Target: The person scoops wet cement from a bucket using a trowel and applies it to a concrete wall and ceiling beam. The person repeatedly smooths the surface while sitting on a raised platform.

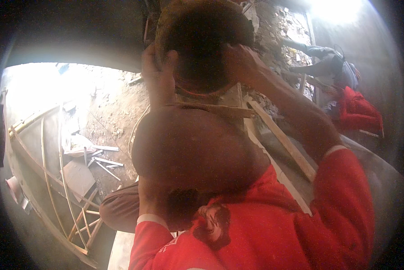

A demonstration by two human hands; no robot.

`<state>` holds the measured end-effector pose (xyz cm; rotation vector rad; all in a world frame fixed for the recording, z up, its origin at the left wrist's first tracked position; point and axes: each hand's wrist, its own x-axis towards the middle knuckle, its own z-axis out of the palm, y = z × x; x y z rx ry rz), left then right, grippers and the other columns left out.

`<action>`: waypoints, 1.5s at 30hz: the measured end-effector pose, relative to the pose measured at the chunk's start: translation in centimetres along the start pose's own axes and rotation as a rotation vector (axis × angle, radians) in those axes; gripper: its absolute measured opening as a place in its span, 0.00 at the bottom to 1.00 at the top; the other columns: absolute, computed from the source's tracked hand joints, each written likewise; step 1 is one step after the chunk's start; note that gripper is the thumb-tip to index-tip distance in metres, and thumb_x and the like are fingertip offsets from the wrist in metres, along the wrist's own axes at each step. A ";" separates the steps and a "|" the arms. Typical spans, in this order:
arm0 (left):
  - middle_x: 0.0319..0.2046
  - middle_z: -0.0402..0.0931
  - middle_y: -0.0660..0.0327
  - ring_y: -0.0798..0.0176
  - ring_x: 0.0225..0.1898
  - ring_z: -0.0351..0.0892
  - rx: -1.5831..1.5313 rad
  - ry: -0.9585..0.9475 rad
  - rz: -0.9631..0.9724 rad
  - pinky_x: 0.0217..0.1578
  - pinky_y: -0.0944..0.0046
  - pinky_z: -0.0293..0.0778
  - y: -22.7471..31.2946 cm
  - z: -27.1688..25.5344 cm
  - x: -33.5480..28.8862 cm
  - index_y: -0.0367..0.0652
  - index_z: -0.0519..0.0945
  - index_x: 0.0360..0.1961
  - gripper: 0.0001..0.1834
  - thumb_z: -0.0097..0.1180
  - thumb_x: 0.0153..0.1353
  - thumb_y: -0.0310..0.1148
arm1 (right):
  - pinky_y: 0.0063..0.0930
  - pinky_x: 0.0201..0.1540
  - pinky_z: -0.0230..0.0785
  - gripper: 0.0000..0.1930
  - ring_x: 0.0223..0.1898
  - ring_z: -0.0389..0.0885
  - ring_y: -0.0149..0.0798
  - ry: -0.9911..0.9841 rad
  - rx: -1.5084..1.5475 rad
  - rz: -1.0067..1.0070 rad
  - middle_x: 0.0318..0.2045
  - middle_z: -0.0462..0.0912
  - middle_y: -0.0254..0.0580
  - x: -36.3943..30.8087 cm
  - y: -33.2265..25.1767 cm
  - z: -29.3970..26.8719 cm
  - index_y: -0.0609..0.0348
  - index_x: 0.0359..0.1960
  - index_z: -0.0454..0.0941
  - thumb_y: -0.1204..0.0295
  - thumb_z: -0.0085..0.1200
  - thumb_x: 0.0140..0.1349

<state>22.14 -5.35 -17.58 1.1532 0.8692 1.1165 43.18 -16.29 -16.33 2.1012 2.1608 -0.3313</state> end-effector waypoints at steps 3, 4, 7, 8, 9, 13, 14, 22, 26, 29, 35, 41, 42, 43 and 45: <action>0.53 0.78 0.58 0.64 0.54 0.74 -0.011 0.022 0.001 0.58 0.62 0.70 0.0 0.1 0.0 0.37 0.74 0.60 0.28 0.70 0.64 0.38 | 0.47 0.41 0.82 0.09 0.40 0.88 0.54 -0.133 0.216 0.008 0.38 0.86 0.57 0.0 -0.1 0.3 0.65 0.35 0.85 0.75 0.54 0.58; 0.53 0.78 0.58 0.64 0.55 0.74 -0.008 0.043 -0.002 0.59 0.61 0.70 0.0 0.1 0.0 0.37 0.74 0.60 0.28 0.70 0.64 0.38 | 0.47 0.40 0.82 0.08 0.40 0.88 0.54 -0.271 0.137 0.076 0.39 0.86 0.57 -0.1 -0.4 -0.2 0.65 0.34 0.84 0.75 0.54 0.58; 0.54 0.77 0.56 0.62 0.57 0.74 0.050 0.003 0.067 0.59 0.60 0.70 0.3 0.0 -0.2 0.38 0.74 0.61 0.29 0.71 0.63 0.38 | 0.48 0.40 0.81 0.08 0.39 0.88 0.56 -0.535 -0.243 -0.127 0.41 0.86 0.57 0.7 -0.6 -3.1 0.64 0.35 0.84 0.76 0.54 0.58; 0.55 0.77 0.55 0.61 0.58 0.74 0.179 0.010 0.051 0.59 0.59 0.70 0.4 0.0 -0.4 0.38 0.74 0.61 0.30 0.71 0.63 0.38 | 0.47 0.36 0.81 0.07 0.34 0.87 0.55 -0.325 -0.104 -0.058 0.34 0.85 0.53 1.3 -0.7 -3.8 0.62 0.33 0.85 0.74 0.54 0.58; 0.56 0.77 0.55 0.60 0.58 0.74 0.286 0.006 0.008 0.59 0.59 0.70 0.5 0.1 -0.5 0.38 0.74 0.61 0.30 0.71 0.62 0.38 | 0.45 0.36 0.80 0.07 0.33 0.86 0.52 -0.097 -0.201 -0.258 0.32 0.84 0.51 1.7 -1.1 -4.1 0.60 0.32 0.84 0.72 0.55 0.59; 0.54 0.77 0.54 0.55 0.54 0.74 0.502 0.085 -0.010 0.56 0.56 0.70 0.7 0.7 -0.2 0.39 0.76 0.59 0.28 0.72 0.61 0.37 | 0.43 0.34 0.80 0.09 0.31 0.86 0.52 -0.213 0.092 0.077 0.27 0.82 0.50 0.9 -2.5 -1.5 0.64 0.33 0.83 0.71 0.55 0.59; 0.53 0.75 0.55 0.57 0.54 0.73 0.490 0.091 -0.034 0.56 0.57 0.69 0.8 0.6 0.2 0.39 0.74 0.58 0.27 0.71 0.62 0.37 | 0.44 0.34 0.80 0.10 0.31 0.86 0.54 -0.201 0.217 0.125 0.26 0.82 0.51 -0.5 -2.9 -0.1 0.66 0.34 0.82 0.71 0.55 0.59; 0.56 0.73 0.57 0.62 0.58 0.70 0.119 -0.040 -0.024 0.62 0.60 0.64 0.9 0.4 -0.3 0.36 0.69 0.61 0.27 0.65 0.68 0.34 | 0.49 0.40 0.82 0.11 0.41 0.88 0.58 -0.104 0.368 0.242 0.38 0.86 0.60 2.1 -3.0 -0.9 0.69 0.38 0.82 0.74 0.52 0.61; 0.56 0.72 0.58 0.62 0.57 0.70 0.081 0.017 -0.038 0.59 0.61 0.66 -0.2 0.1 0.5 0.39 0.70 0.61 0.27 0.67 0.66 0.35 | 0.43 0.37 0.82 0.09 0.36 0.88 0.55 -0.043 0.259 -0.038 0.32 0.86 0.53 0.6 -3.5 -1.3 0.66 0.31 0.84 0.73 0.54 0.58; 0.54 0.73 0.59 0.63 0.55 0.70 0.252 0.176 -0.066 0.57 0.62 0.66 -0.4 -0.3 1.4 0.39 0.72 0.60 0.27 0.69 0.64 0.36 | 0.43 0.37 0.82 0.09 0.34 0.88 0.51 -0.289 0.137 -0.030 0.31 0.86 0.51 1.7 -1.8 -0.4 0.65 0.32 0.84 0.72 0.54 0.58; 0.55 0.75 0.58 0.64 0.58 0.70 -0.029 0.001 -0.031 0.61 0.62 0.64 0.4 -0.3 1.1 0.38 0.72 0.61 0.27 0.69 0.65 0.34 | 0.48 0.45 0.81 0.12 0.44 0.87 0.55 -0.133 -0.096 -0.062 0.41 0.86 0.58 4.1 -2.7 1.8 0.64 0.37 0.85 0.68 0.55 0.62; 0.56 0.75 0.57 0.64 0.57 0.73 -0.087 0.079 -0.043 0.60 0.63 0.67 1.2 -0.8 1.4 0.38 0.71 0.62 0.27 0.68 0.65 0.32 | 0.48 0.37 0.82 0.09 0.35 0.88 0.58 -0.326 -0.046 -0.103 0.35 0.86 0.57 4.2 -3.0 -3.7 0.65 0.26 0.84 0.73 0.55 0.57; 0.56 0.75 0.57 0.64 0.56 0.73 -0.050 0.070 -0.020 0.60 0.63 0.68 1.1 -0.8 1.4 0.38 0.71 0.61 0.27 0.68 0.65 0.31 | 0.47 0.36 0.83 0.09 0.35 0.88 0.57 -0.273 -0.038 -0.172 0.34 0.87 0.56 5.2 -3.1 -4.2 0.64 0.26 0.84 0.72 0.55 0.57; 0.55 0.75 0.57 0.65 0.56 0.73 0.010 0.057 -0.042 0.60 0.63 0.68 1.1 -0.8 1.4 0.38 0.71 0.61 0.27 0.68 0.65 0.31 | 0.47 0.36 0.83 0.10 0.35 0.88 0.57 -0.275 -0.081 -0.185 0.33 0.87 0.55 6.0 -3.6 -4.4 0.64 0.25 0.84 0.71 0.55 0.57; 0.55 0.76 0.57 0.65 0.56 0.73 0.134 0.030 -0.077 0.60 0.63 0.68 1.0 -0.8 1.4 0.38 0.71 0.60 0.26 0.68 0.64 0.30 | 0.44 0.38 0.83 0.10 0.37 0.88 0.53 -0.299 -0.017 -0.114 0.34 0.88 0.52 6.5 -5.0 -4.1 0.62 0.30 0.86 0.68 0.56 0.59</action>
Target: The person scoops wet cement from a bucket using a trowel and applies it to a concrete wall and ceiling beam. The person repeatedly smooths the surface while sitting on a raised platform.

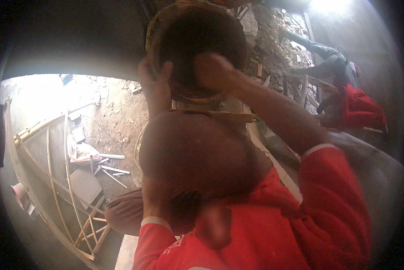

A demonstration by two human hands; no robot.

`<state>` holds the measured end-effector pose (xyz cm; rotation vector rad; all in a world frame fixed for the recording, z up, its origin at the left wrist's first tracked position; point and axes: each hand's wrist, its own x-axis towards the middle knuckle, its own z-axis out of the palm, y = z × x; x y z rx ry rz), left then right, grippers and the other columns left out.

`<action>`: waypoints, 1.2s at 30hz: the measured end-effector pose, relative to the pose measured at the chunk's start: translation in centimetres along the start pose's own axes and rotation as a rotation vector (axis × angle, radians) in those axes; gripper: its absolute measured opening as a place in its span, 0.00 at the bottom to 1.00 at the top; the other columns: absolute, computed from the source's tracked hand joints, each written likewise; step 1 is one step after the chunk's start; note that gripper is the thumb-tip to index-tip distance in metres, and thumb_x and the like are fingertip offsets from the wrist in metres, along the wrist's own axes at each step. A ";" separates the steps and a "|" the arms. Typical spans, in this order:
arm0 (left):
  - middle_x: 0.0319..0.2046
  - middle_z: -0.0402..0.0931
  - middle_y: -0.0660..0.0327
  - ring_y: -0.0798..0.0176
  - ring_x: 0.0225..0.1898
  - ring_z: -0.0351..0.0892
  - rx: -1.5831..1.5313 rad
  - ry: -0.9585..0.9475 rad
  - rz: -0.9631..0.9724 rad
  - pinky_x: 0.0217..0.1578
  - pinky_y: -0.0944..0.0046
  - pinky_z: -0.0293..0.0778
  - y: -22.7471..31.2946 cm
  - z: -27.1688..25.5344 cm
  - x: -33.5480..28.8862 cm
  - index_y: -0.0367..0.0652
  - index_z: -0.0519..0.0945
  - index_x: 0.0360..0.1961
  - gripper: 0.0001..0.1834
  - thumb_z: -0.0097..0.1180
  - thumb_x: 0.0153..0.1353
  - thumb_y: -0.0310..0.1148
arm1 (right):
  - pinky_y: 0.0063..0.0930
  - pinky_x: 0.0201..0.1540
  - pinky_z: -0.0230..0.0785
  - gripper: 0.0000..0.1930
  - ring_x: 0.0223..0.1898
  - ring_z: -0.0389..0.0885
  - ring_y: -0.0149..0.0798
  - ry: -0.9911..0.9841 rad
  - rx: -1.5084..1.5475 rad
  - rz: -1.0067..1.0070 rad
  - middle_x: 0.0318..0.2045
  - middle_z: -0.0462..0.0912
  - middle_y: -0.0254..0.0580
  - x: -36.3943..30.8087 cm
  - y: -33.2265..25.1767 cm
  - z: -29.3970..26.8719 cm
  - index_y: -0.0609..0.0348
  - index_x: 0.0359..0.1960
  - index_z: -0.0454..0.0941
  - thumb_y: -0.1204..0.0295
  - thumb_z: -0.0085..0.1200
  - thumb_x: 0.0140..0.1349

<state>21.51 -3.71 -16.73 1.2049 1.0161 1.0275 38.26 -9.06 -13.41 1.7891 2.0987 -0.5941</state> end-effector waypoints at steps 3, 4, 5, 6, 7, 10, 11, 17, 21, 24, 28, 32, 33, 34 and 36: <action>0.55 0.75 0.58 0.65 0.56 0.73 -0.258 0.027 -0.032 0.60 0.63 0.68 0.0 -0.6 0.3 0.38 0.71 0.60 0.25 0.67 0.64 0.30 | 0.41 0.40 0.82 0.12 0.40 0.88 0.49 0.116 0.179 0.029 0.36 0.88 0.49 -0.9 -1.4 1.7 0.61 0.35 0.87 0.64 0.57 0.61; 0.54 0.75 0.58 0.65 0.56 0.73 -0.238 0.008 -0.005 0.60 0.63 0.68 -0.1 -0.6 0.3 0.38 0.71 0.60 0.25 0.67 0.65 0.30 | 0.41 0.37 0.82 0.12 0.36 0.88 0.50 0.261 0.126 -0.066 0.33 0.88 0.50 -1.6 -1.0 2.2 0.62 0.30 0.86 0.65 0.57 0.59; 0.54 0.75 0.58 0.65 0.55 0.73 -0.219 0.019 0.022 0.60 0.63 0.68 -0.2 -0.6 0.3 0.38 0.71 0.60 0.25 0.67 0.65 0.30 | 0.42 0.36 0.82 0.12 0.35 0.88 0.51 0.166 0.054 -0.093 0.33 0.87 0.51 -1.9 -0.2 2.7 0.63 0.28 0.85 0.66 0.57 0.58; 0.54 0.76 0.58 0.65 0.55 0.73 -0.199 0.041 0.053 0.60 0.63 0.68 -0.3 -0.6 0.3 0.38 0.71 0.60 0.25 0.66 0.65 0.30 | 0.43 0.36 0.82 0.12 0.35 0.88 0.52 0.243 0.016 -0.133 0.33 0.87 0.52 -2.0 0.9 2.8 0.64 0.27 0.85 0.67 0.57 0.57; 0.54 0.76 0.58 0.65 0.55 0.73 -0.204 0.042 0.035 0.59 0.62 0.68 -0.3 -0.4 0.3 0.38 0.71 0.60 0.25 0.66 0.65 0.30 | 0.44 0.37 0.82 0.11 0.37 0.88 0.53 0.079 -0.028 -0.089 0.36 0.87 0.53 -1.7 2.4 2.8 0.65 0.29 0.85 0.67 0.56 0.58; 0.53 0.76 0.58 0.66 0.55 0.73 -0.182 0.019 0.011 0.59 0.62 0.69 -0.5 0.3 0.1 0.37 0.71 0.60 0.25 0.66 0.65 0.31 | 0.48 0.42 0.82 0.11 0.41 0.88 0.55 0.035 -0.008 0.032 0.38 0.87 0.57 -1.8 3.5 3.8 0.67 0.36 0.84 0.71 0.55 0.59; 0.53 0.76 0.57 0.66 0.54 0.73 -0.139 0.010 0.041 0.59 0.62 0.69 -0.5 0.5 0.1 0.38 0.71 0.59 0.25 0.66 0.65 0.31 | 0.48 0.42 0.82 0.12 0.41 0.88 0.55 0.137 -0.016 0.116 0.38 0.86 0.58 -2.0 3.5 4.0 0.67 0.39 0.83 0.72 0.54 0.59; 0.52 0.76 0.57 0.62 0.54 0.73 0.068 0.118 0.038 0.57 0.59 0.69 -0.6 0.0 0.3 0.40 0.74 0.58 0.27 0.70 0.62 0.36 | 0.47 0.39 0.81 0.13 0.38 0.88 0.53 0.180 0.051 -0.027 0.34 0.86 0.53 -4.1 2.3 0.9 0.64 0.43 0.82 0.74 0.53 0.58; 0.54 0.75 0.55 0.58 0.55 0.73 0.313 0.156 0.037 0.58 0.54 0.69 -1.5 0.9 0.0 0.41 0.75 0.57 0.25 0.70 0.62 0.35 | 0.43 0.33 0.79 0.11 0.32 0.86 0.51 0.040 0.037 0.100 0.28 0.85 0.47 -3.3 3.1 0.0 0.59 0.39 0.84 0.69 0.55 0.59; 0.57 0.73 0.54 0.57 0.57 0.72 -0.041 0.084 0.046 0.63 0.54 0.65 -1.3 1.3 -0.1 0.41 0.70 0.61 0.28 0.67 0.65 0.34 | 0.44 0.43 0.80 0.11 0.42 0.87 0.52 -0.106 0.082 0.160 0.39 0.86 0.49 -4.2 1.7 1.5 0.59 0.41 0.87 0.69 0.56 0.62; 0.59 0.71 0.54 0.59 0.61 0.69 -0.164 0.022 0.029 0.67 0.54 0.61 -0.2 1.3 -0.7 0.40 0.67 0.64 0.27 0.63 0.67 0.30 | 0.47 0.51 0.81 0.13 0.50 0.87 0.53 -0.186 0.335 0.207 0.50 0.86 0.54 -4.6 2.8 2.1 0.60 0.45 0.87 0.68 0.59 0.63; 0.60 0.70 0.55 0.59 0.63 0.68 -0.152 0.009 -0.017 0.68 0.54 0.60 0.1 2.3 -1.3 0.41 0.67 0.64 0.26 0.62 0.68 0.29 | 0.45 0.38 0.83 0.11 0.39 0.89 0.55 0.064 0.479 0.411 0.34 0.87 0.58 -3.5 3.1 3.1 0.65 0.33 0.87 0.71 0.57 0.55; 0.60 0.70 0.55 0.59 0.63 0.67 -0.128 -0.006 0.018 0.68 0.54 0.60 0.1 2.3 -1.2 0.41 0.67 0.64 0.26 0.62 0.68 0.30 | 0.46 0.38 0.83 0.11 0.39 0.89 0.55 0.084 0.479 0.397 0.33 0.87 0.58 -3.2 2.6 3.0 0.65 0.33 0.87 0.71 0.56 0.55; 0.60 0.70 0.55 0.59 0.63 0.67 -0.137 0.017 -0.019 0.68 0.54 0.60 0.1 2.3 -1.1 0.41 0.67 0.64 0.26 0.62 0.68 0.30 | 0.46 0.38 0.83 0.11 0.39 0.89 0.55 0.009 0.508 0.313 0.33 0.87 0.59 -3.3 2.5 2.7 0.66 0.33 0.87 0.71 0.56 0.56; 0.60 0.70 0.55 0.59 0.62 0.68 -0.103 0.045 -0.045 0.68 0.53 0.60 0.2 2.1 -0.8 0.42 0.67 0.64 0.26 0.62 0.69 0.31 | 0.46 0.38 0.82 0.12 0.39 0.89 0.56 -0.003 0.388 0.233 0.33 0.87 0.60 -3.8 1.9 1.7 0.66 0.33 0.87 0.70 0.56 0.56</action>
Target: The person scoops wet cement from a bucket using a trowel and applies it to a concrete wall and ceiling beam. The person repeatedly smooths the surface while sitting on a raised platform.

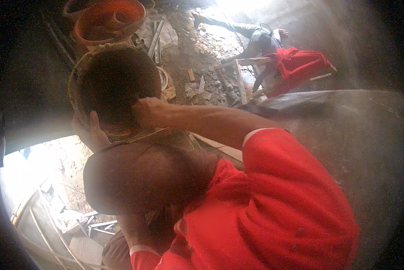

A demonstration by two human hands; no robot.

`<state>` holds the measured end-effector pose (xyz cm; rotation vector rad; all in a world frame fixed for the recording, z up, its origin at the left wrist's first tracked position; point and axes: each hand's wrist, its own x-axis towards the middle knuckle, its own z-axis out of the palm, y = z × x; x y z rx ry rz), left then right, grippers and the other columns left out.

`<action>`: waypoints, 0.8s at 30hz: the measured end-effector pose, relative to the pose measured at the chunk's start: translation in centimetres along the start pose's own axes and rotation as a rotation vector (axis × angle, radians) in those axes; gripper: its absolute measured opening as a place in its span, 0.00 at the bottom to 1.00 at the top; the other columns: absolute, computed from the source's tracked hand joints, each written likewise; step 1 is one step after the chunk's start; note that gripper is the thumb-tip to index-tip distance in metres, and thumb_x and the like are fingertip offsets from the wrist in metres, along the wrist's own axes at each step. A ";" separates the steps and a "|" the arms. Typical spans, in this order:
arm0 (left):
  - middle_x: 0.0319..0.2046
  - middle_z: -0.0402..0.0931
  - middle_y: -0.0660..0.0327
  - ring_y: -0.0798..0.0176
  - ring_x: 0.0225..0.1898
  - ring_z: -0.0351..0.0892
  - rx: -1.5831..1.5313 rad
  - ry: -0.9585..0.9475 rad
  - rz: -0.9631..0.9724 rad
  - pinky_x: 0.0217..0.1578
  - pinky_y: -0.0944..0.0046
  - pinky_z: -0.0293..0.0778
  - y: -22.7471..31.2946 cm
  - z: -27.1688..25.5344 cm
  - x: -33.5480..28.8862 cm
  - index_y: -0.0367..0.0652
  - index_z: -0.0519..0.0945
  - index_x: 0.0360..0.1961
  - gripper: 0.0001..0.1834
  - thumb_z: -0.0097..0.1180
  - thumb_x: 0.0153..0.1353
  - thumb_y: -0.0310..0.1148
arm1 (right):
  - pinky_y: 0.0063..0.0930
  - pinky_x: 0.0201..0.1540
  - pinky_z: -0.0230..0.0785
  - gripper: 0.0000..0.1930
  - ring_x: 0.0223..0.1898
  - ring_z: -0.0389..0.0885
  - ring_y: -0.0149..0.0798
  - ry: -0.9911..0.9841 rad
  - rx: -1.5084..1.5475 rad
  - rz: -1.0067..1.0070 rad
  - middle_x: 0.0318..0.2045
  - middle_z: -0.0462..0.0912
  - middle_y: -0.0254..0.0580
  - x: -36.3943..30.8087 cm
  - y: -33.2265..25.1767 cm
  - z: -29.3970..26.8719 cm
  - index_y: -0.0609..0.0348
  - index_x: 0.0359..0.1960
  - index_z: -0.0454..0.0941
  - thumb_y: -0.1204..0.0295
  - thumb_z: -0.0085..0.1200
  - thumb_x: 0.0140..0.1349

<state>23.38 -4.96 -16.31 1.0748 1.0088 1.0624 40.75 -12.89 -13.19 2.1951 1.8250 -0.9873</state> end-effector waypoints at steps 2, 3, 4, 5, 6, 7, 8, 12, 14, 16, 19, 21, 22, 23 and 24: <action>0.61 0.69 0.55 0.58 0.62 0.68 -0.033 -0.038 0.015 0.69 0.52 0.60 0.1 -0.2 0.1 0.42 0.66 0.65 0.27 0.62 0.69 0.33 | 0.46 0.38 0.83 0.12 0.38 0.89 0.56 -0.057 -0.043 -0.053 0.33 0.87 0.59 -0.6 -0.3 -1.6 0.67 0.34 0.87 0.70 0.56 0.57; 0.61 0.69 0.55 0.58 0.63 0.68 -0.051 -0.051 0.018 0.69 0.52 0.60 0.1 -0.2 0.1 0.42 0.66 0.65 0.27 0.62 0.69 0.33 | 0.46 0.38 0.83 0.12 0.38 0.89 0.56 -0.024 -0.045 -0.041 0.33 0.87 0.59 -0.6 -0.2 -2.5 0.66 0.34 0.87 0.70 0.56 0.58; 0.61 0.69 0.55 0.57 0.63 0.67 -0.070 -0.061 0.022 0.69 0.52 0.60 0.2 -0.2 0.0 0.42 0.65 0.65 0.27 0.61 0.69 0.33 | 0.46 0.38 0.83 0.12 0.38 0.89 0.56 0.080 -0.052 -0.038 0.33 0.87 0.59 -0.5 -0.4 -3.2 0.66 0.34 0.87 0.70 0.56 0.58; 0.61 0.69 0.54 0.57 0.63 0.67 -0.092 -0.061 0.023 0.69 0.51 0.60 0.1 0.0 0.0 0.43 0.65 0.65 0.28 0.61 0.69 0.34 | 0.46 0.39 0.83 0.11 0.37 0.89 0.57 0.087 -0.010 0.008 0.34 0.88 0.59 0.2 -0.3 -3.9 0.67 0.34 0.87 0.71 0.56 0.58; 0.61 0.69 0.54 0.57 0.63 0.67 -0.090 -0.071 0.040 0.69 0.51 0.60 0.0 0.1 0.1 0.43 0.64 0.66 0.28 0.61 0.69 0.34 | 0.47 0.39 0.83 0.11 0.36 0.89 0.57 -0.049 0.044 0.121 0.34 0.88 0.59 0.2 -0.4 -3.7 0.67 0.35 0.87 0.71 0.56 0.58; 0.61 0.69 0.54 0.57 0.62 0.67 -0.062 -0.043 0.023 0.69 0.51 0.60 -0.1 0.1 0.1 0.42 0.64 0.66 0.28 0.62 0.69 0.34 | 0.47 0.39 0.83 0.11 0.36 0.89 0.57 -0.137 0.099 0.202 0.34 0.88 0.58 1.2 -0.4 -3.6 0.67 0.35 0.87 0.71 0.56 0.58; 0.60 0.68 0.54 0.57 0.62 0.67 -0.013 -0.022 0.027 0.68 0.51 0.61 -0.2 0.1 0.3 0.42 0.64 0.65 0.29 0.62 0.68 0.34 | 0.47 0.38 0.83 0.11 0.36 0.89 0.57 -0.049 0.173 0.146 0.34 0.88 0.58 1.2 -0.3 -2.6 0.67 0.36 0.86 0.72 0.55 0.59; 0.59 0.69 0.53 0.56 0.60 0.68 -0.053 0.093 -0.002 0.65 0.52 0.63 -1.3 -1.2 1.9 0.41 0.64 0.64 0.31 0.65 0.66 0.35 | 0.47 0.37 0.81 0.10 0.36 0.89 0.54 -0.057 -0.041 -0.089 0.34 0.87 0.56 0.4 0.4 1.1 0.67 0.36 0.85 0.73 0.54 0.60; 0.57 0.70 0.53 0.56 0.58 0.69 0.060 0.093 -0.024 0.62 0.53 0.65 -1.5 -2.9 2.3 0.40 0.65 0.62 0.32 0.68 0.64 0.37 | 0.47 0.37 0.79 0.12 0.36 0.86 0.56 -0.158 -0.405 -0.280 0.33 0.85 0.58 -0.8 1.2 -0.2 0.66 0.34 0.84 0.68 0.55 0.62; 0.56 0.70 0.54 0.58 0.56 0.68 0.298 0.166 -0.171 0.57 0.55 0.66 -1.0 -4.8 1.1 0.39 0.68 0.60 0.33 0.71 0.61 0.41 | 0.50 0.45 0.74 0.17 0.37 0.83 0.54 0.059 -0.137 -0.214 0.36 0.83 0.57 -6.5 0.6 -1.7 0.64 0.46 0.79 0.62 0.55 0.66; 0.53 0.74 0.56 0.59 0.55 0.70 0.087 0.076 -0.013 0.59 0.56 0.65 -0.5 -5.8 -0.6 0.38 0.70 0.63 0.33 0.70 0.61 0.38 | 0.34 0.37 0.72 0.16 0.31 0.78 0.34 0.384 0.189 -0.076 0.32 0.81 0.44 -11.5 -0.6 -5.1 0.62 0.53 0.78 0.67 0.56 0.68; 0.54 0.73 0.56 0.60 0.56 0.69 0.002 -0.015 0.179 0.60 0.56 0.65 -0.6 -5.5 -0.8 0.38 0.69 0.64 0.31 0.67 0.63 0.34 | 0.35 0.39 0.72 0.16 0.34 0.78 0.37 0.484 0.229 -0.002 0.35 0.81 0.46 -12.8 -1.0 -5.3 0.61 0.53 0.77 0.67 0.55 0.68; 0.54 0.73 0.55 0.60 0.57 0.69 -0.037 -0.019 0.105 0.61 0.56 0.64 -1.1 -5.4 -1.0 0.38 0.69 0.64 0.30 0.66 0.63 0.32 | 0.36 0.40 0.72 0.16 0.35 0.78 0.38 0.472 0.179 0.014 0.36 0.80 0.47 -12.9 -0.7 -4.5 0.61 0.53 0.77 0.67 0.55 0.68; 0.56 0.73 0.54 0.58 0.58 0.70 -0.045 -0.004 0.026 0.62 0.56 0.64 -1.4 -5.5 -1.5 0.38 0.69 0.65 0.31 0.66 0.63 0.30 | 0.37 0.41 0.72 0.16 0.36 0.78 0.39 0.391 0.089 -0.043 0.37 0.80 0.47 -12.6 -0.5 -3.5 0.61 0.54 0.77 0.67 0.54 0.69; 0.57 0.73 0.52 0.57 0.59 0.70 -0.100 0.015 0.016 0.63 0.56 0.64 -2.0 -5.4 -2.0 0.38 0.68 0.67 0.32 0.65 0.63 0.29 | 0.38 0.42 0.72 0.16 0.37 0.77 0.40 0.400 0.113 -0.035 0.38 0.80 0.48 -12.2 0.2 -1.7 0.61 0.54 0.77 0.67 0.54 0.69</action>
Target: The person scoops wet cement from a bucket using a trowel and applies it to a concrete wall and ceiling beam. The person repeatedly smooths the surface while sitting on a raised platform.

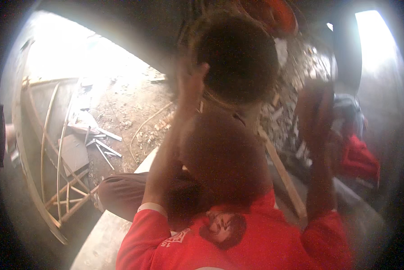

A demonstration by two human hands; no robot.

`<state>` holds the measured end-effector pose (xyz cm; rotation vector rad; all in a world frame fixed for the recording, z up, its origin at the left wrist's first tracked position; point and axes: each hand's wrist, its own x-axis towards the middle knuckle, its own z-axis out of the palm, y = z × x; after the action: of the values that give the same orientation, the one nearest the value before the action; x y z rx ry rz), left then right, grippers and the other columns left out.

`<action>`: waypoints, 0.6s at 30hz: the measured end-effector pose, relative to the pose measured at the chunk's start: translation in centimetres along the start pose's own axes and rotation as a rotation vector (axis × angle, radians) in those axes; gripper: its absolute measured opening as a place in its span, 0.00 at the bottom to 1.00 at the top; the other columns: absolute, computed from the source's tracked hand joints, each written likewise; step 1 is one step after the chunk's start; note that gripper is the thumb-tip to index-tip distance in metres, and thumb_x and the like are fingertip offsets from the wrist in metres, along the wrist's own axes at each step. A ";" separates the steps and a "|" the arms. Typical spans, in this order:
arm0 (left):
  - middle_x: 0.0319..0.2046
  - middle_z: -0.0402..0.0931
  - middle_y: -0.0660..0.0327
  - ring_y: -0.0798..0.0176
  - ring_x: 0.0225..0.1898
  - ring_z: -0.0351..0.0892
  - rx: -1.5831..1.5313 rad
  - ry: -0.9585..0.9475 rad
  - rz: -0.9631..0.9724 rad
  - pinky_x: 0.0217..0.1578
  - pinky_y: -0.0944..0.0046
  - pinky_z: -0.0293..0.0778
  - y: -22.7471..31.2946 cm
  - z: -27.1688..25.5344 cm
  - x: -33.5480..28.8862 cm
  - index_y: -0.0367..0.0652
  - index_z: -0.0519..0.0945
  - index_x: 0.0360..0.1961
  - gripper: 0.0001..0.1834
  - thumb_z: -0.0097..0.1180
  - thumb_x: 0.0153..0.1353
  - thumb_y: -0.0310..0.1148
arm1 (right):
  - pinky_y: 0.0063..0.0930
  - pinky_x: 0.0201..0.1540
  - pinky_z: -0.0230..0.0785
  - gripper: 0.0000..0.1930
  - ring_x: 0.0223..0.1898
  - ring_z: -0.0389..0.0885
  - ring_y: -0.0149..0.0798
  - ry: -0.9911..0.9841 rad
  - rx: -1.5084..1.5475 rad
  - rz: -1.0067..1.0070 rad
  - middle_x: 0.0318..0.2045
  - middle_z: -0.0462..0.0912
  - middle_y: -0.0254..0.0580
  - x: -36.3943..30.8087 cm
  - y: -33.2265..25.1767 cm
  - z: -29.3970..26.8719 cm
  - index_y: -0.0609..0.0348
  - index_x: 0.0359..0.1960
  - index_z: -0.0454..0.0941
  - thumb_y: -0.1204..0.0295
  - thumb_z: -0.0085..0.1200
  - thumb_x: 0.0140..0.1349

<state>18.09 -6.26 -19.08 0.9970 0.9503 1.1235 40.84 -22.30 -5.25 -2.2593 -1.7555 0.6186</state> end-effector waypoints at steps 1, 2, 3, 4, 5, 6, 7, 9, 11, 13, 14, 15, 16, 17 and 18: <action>0.61 0.71 0.47 0.49 0.62 0.70 0.154 0.030 -0.042 0.63 0.51 0.65 -0.6 -0.1 -0.8 0.36 0.68 0.67 0.33 0.65 0.63 0.32 | 0.38 0.43 0.71 0.16 0.38 0.77 0.41 -0.070 -0.096 -0.090 0.39 0.80 0.49 -0.5 0.8 2.0 0.61 0.54 0.77 0.67 0.53 0.69; 0.65 0.68 0.42 0.41 0.64 0.69 0.235 0.080 0.095 0.63 0.47 0.67 -1.1 -0.1 -1.1 0.35 0.68 0.67 0.34 0.66 0.64 0.34 | 0.39 0.43 0.71 0.16 0.39 0.77 0.42 -0.122 -0.181 -0.141 0.40 0.79 0.50 -1.2 1.7 3.7 0.60 0.54 0.77 0.67 0.53 0.69; 0.68 0.65 0.43 0.41 0.67 0.67 0.490 0.094 0.039 0.67 0.47 0.63 -1.5 0.0 -1.8 0.37 0.65 0.70 0.35 0.63 0.66 0.36 | 0.40 0.44 0.71 0.16 0.40 0.77 0.44 -0.160 -0.268 -0.133 0.42 0.79 0.50 -1.9 2.6 4.9 0.60 0.55 0.77 0.67 0.52 0.69; 0.69 0.66 0.45 0.44 0.68 0.67 0.436 0.041 0.023 0.68 0.49 0.63 -1.8 0.1 -2.0 0.38 0.64 0.72 0.36 0.63 0.64 0.33 | 0.41 0.45 0.71 0.16 0.41 0.77 0.45 -0.151 -0.303 -0.200 0.43 0.79 0.51 -2.2 3.2 5.9 0.60 0.55 0.77 0.67 0.52 0.69; 0.69 0.66 0.47 0.47 0.68 0.67 0.348 -0.021 0.097 0.68 0.51 0.63 -2.1 0.2 -2.4 0.38 0.63 0.73 0.38 0.63 0.62 0.29 | 0.41 0.46 0.71 0.16 0.42 0.77 0.46 -0.116 -0.238 -0.215 0.44 0.79 0.52 -2.4 3.9 6.4 0.60 0.55 0.77 0.67 0.51 0.69; 0.71 0.66 0.49 0.51 0.71 0.64 0.514 -0.017 0.342 0.69 0.53 0.60 -2.1 0.5 -2.0 0.37 0.62 0.73 0.39 0.61 0.61 0.25 | 0.42 0.47 0.71 0.16 0.43 0.77 0.47 -0.106 -0.246 -0.223 0.45 0.79 0.53 -2.5 4.1 6.7 0.60 0.55 0.77 0.67 0.51 0.70; 0.71 0.65 0.49 0.51 0.71 0.64 0.445 -0.056 0.188 0.70 0.53 0.60 -2.1 0.8 -1.7 0.37 0.62 0.73 0.39 0.60 0.60 0.24 | 0.43 0.48 0.71 0.16 0.44 0.77 0.48 -0.180 -0.293 -0.207 0.46 0.78 0.53 -2.3 4.5 6.6 0.59 0.55 0.77 0.67 0.51 0.70; 0.71 0.65 0.49 0.51 0.72 0.63 0.295 -0.078 0.180 0.70 0.54 0.59 -1.1 0.8 -0.9 0.36 0.61 0.73 0.40 0.59 0.58 0.23 | 0.44 0.50 0.71 0.16 0.46 0.77 0.51 -0.107 -0.310 -0.233 0.48 0.78 0.55 -1.6 4.4 5.8 0.59 0.56 0.77 0.67 0.50 0.70; 0.71 0.65 0.49 0.52 0.72 0.63 0.204 -0.097 0.244 0.71 0.54 0.58 0.7 0.6 0.1 0.36 0.61 0.73 0.41 0.58 0.56 0.21 | 0.46 0.51 0.71 0.16 0.48 0.77 0.53 -0.108 -0.339 -0.230 0.51 0.77 0.56 -0.7 3.9 5.0 0.59 0.56 0.77 0.67 0.49 0.70; 0.71 0.65 0.49 0.52 0.73 0.62 0.136 -0.128 0.280 0.72 0.54 0.57 2.6 0.5 0.8 0.35 0.61 0.73 0.42 0.57 0.54 0.20 | 0.47 0.53 0.71 0.16 0.51 0.77 0.55 -0.110 -0.355 -0.227 0.53 0.77 0.58 -0.2 3.7 4.7 0.58 0.57 0.76 0.67 0.48 0.71; 0.71 0.64 0.49 0.52 0.73 0.61 0.097 -0.147 0.304 0.72 0.54 0.57 3.5 0.5 1.1 0.34 0.61 0.73 0.42 0.57 0.54 0.19 | 0.48 0.54 0.71 0.17 0.52 0.76 0.57 -0.109 -0.354 -0.224 0.54 0.77 0.59 0.0 3.9 4.7 0.58 0.57 0.76 0.67 0.48 0.71; 0.71 0.64 0.49 0.52 0.74 0.61 0.061 -0.162 0.325 0.72 0.55 0.56 4.3 0.5 1.4 0.34 0.61 0.73 0.42 0.56 0.53 0.18 | 0.49 0.55 0.71 0.17 0.53 0.76 0.58 -0.115 -0.344 -0.212 0.55 0.77 0.59 0.1 4.2 4.7 0.58 0.57 0.76 0.67 0.47 0.71; 0.71 0.64 0.49 0.53 0.74 0.61 0.010 -0.191 0.354 0.73 0.55 0.56 4.9 0.6 1.6 0.34 0.61 0.73 0.43 0.56 0.52 0.18 | 0.50 0.56 0.71 0.17 0.54 0.76 0.59 -0.120 -0.333 -0.199 0.57 0.76 0.60 0.3 4.6 4.9 0.57 0.57 0.76 0.67 0.47 0.71; 0.71 0.64 0.49 0.53 0.74 0.60 -0.049 -0.229 0.387 0.73 0.55 0.55 5.5 0.9 1.9 0.33 0.61 0.73 0.43 0.55 0.51 0.17 | 0.50 0.57 0.71 0.17 0.55 0.76 0.60 -0.126 -0.316 -0.188 0.58 0.76 0.61 0.7 5.3 5.1 0.57 0.58 0.76 0.67 0.46 0.71; 0.71 0.64 0.49 0.53 0.74 0.60 -0.104 -0.261 0.419 0.73 0.55 0.55 6.0 1.1 2.2 0.33 0.61 0.73 0.44 0.55 0.50 0.16 | 0.51 0.58 0.71 0.17 0.56 0.76 0.61 -0.132 -0.312 -0.196 0.59 0.76 0.62 1.2 5.9 5.3 0.57 0.58 0.76 0.67 0.46 0.72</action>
<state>18.01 -3.38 -13.25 1.2563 0.4783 1.3317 43.82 -23.17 -12.66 -2.2380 -2.2430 0.4933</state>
